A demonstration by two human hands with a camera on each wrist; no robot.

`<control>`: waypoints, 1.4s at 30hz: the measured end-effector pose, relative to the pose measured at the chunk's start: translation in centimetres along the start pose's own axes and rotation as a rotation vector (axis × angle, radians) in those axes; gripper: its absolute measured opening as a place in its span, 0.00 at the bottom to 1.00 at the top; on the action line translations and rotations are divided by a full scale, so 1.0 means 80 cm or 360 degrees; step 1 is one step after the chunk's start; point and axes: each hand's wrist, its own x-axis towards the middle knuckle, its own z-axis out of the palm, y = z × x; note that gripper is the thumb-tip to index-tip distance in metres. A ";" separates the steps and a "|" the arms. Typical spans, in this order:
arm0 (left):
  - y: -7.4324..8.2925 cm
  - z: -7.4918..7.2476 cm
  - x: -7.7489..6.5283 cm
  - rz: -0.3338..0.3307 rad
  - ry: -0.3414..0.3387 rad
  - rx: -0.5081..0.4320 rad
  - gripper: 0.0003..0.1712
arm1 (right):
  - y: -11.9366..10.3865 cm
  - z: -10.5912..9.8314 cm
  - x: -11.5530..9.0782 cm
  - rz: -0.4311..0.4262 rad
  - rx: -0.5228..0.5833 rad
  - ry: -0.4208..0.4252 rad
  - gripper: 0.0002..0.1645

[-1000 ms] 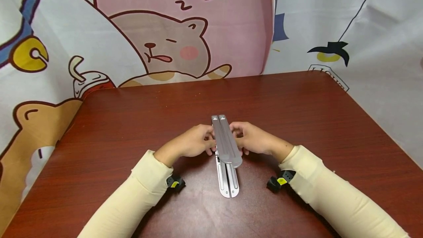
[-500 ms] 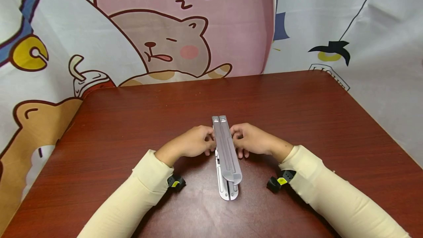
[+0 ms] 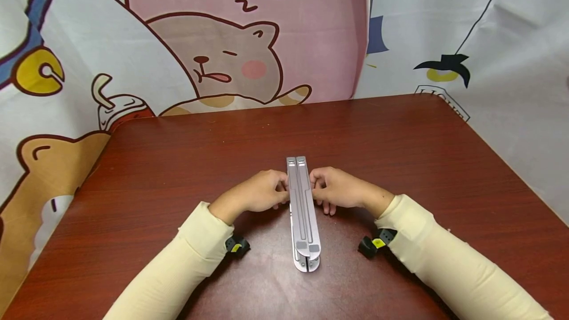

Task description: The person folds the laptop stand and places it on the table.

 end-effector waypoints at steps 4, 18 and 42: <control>0.001 0.001 0.000 0.0002 0.0008 0.0044 0.03 | -0.002 0.001 -0.001 -0.0006 -0.0091 0.0008 0.06; 0.006 0.000 -0.004 -0.0006 0.0103 0.0364 0.06 | -0.004 0.001 -0.002 0.0008 -0.0190 0.0027 0.08; 0.008 0.001 -0.011 0.0004 0.0069 0.0598 0.07 | -0.009 -0.003 -0.005 -0.0002 -0.0439 -0.0111 0.10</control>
